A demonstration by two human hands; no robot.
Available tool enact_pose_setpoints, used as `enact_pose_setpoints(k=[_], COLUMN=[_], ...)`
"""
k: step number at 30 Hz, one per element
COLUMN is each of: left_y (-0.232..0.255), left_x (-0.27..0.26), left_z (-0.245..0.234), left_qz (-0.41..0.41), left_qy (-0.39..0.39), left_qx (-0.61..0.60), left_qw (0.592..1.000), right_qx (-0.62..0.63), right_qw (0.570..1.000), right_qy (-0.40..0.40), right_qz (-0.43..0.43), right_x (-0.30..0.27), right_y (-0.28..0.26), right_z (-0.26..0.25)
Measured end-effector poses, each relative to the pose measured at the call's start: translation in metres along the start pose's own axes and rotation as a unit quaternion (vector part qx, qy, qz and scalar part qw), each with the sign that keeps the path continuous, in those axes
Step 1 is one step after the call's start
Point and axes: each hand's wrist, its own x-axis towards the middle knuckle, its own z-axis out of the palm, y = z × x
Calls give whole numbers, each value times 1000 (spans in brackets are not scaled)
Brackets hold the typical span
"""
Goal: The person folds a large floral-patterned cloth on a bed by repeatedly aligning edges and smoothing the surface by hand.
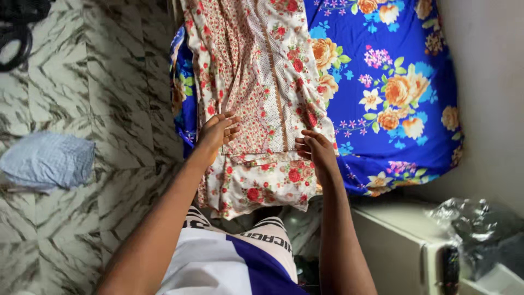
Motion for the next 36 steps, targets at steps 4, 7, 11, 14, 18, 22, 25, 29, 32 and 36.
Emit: enact_pose_setpoints(k=[4,7,11,14,18,22,25,29,32,36], left_y=[-43,-73,-123,-169,-229,-270,-290,-310,-313,-310], left_x=[-8,-6,28,58,86,87,87,97,102,107], left_z=[3,-4,-20,-48,-73,-73,-75,-64,-62,-59], left_qz=[-16,-30,-58,-81,-96,-160,-193,-223,-178,-111], left_qy=[62,104,155,168,136,153,135,168,269,327], left_qx=[19,79,118,118,174,51,-29,-84,-116,-186], left_qw=[998,991,979,975,971,974,971,957,939,920], right_qx=[-63,-137,-193,-232,-266,-266,-340,-532,-549,-477], right_qw=[997,990,979,971,962,963,936,819,799,864], right_qy=[-34,-23,-40,-33,-28,6,88,162,186,139], right_qz=[24,34,52,50,53,46,15,-141,-159,-82], right_x=[29,47,72,76,75,85,109,160,180,186], right_y=[7,26,62,88,100,119,140,168,169,161], right_z=[-35,-53,-71,-80,-89,-111,-140,-175,-189,-182])
